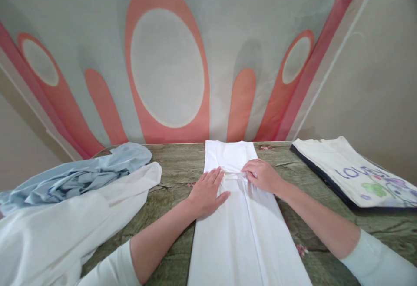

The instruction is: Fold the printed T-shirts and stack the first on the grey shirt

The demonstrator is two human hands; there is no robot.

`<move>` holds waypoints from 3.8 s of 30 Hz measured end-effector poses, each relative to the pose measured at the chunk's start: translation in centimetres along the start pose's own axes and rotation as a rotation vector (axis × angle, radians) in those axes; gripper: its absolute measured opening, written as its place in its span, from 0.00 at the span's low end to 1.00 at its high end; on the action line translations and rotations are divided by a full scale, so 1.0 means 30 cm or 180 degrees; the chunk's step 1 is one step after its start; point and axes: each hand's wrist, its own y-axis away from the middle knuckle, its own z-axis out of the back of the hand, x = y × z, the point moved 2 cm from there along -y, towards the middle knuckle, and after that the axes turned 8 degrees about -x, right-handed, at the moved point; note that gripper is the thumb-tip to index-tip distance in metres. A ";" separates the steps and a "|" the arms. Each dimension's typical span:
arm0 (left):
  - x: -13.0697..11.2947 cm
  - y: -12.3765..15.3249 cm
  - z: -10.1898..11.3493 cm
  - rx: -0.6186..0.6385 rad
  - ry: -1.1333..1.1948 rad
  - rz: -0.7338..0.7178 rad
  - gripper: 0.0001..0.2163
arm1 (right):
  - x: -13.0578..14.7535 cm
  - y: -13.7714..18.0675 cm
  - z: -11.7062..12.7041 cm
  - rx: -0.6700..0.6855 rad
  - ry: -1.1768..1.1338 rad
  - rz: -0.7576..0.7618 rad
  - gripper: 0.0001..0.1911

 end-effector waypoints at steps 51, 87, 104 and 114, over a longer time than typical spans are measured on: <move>0.016 0.115 0.063 0.0282 0.0112 -0.0169 0.25 | 0.218 -0.030 -0.074 0.0465 -0.0043 0.0610 0.23; 0.009 0.123 0.055 0.0485 0.0085 -0.0320 0.28 | 0.238 0.012 -0.034 0.0591 -0.0495 0.0870 0.14; 0.010 0.123 0.053 0.0419 0.0106 -0.0323 0.26 | 0.395 0.051 0.051 0.1186 -0.0496 0.0720 0.14; 0.002 0.122 0.040 0.0216 -0.0047 -0.0526 0.24 | 0.431 0.045 0.092 0.1625 -0.1340 0.0644 0.19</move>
